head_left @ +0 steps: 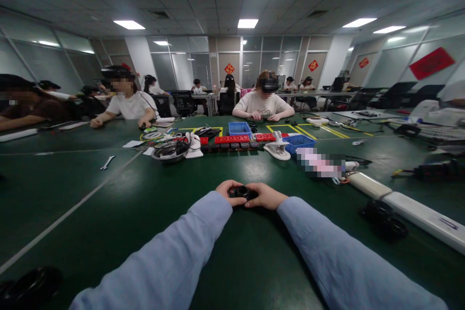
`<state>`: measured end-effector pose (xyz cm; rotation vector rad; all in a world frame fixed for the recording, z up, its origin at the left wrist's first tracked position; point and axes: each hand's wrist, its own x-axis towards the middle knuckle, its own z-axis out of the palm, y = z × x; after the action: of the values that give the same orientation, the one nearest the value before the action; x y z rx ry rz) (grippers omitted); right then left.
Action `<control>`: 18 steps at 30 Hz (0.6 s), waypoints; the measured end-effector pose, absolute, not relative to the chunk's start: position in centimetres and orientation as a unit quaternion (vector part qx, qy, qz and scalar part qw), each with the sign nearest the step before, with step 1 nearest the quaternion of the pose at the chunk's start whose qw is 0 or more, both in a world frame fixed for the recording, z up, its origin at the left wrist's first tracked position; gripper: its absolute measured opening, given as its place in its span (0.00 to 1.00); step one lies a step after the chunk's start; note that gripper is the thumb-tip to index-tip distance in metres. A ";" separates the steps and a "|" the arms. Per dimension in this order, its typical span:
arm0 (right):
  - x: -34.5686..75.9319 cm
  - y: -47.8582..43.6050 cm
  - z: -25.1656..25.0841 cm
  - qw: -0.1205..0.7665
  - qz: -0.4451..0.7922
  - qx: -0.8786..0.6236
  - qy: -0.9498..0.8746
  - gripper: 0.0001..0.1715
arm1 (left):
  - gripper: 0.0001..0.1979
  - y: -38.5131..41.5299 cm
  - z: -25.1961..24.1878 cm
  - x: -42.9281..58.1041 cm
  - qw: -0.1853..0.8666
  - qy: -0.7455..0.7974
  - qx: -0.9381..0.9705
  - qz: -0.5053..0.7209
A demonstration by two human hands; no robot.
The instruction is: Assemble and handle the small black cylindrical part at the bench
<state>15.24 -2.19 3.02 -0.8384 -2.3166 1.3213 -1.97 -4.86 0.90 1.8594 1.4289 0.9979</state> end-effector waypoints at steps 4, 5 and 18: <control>15.2 -2.0 2.3 0.201 0.407 -0.335 -0.826 0.21 | 0.22 -5.2 1.2 -1.6 0.274 0.559 0.690 0.370; 15.2 -2.0 2.2 0.208 0.383 -0.344 -0.832 0.21 | 0.22 -5.4 1.3 -1.5 0.268 0.567 0.685 0.372; 12.9 -4.4 2.3 0.232 0.054 -0.518 -0.821 0.18 | 0.19 -5.5 0.6 0.3 0.117 0.629 0.632 0.438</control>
<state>12.91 -4.39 2.30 -1.4250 -2.2573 0.1472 0.34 -5.52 0.65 1.8500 1.8395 1.2810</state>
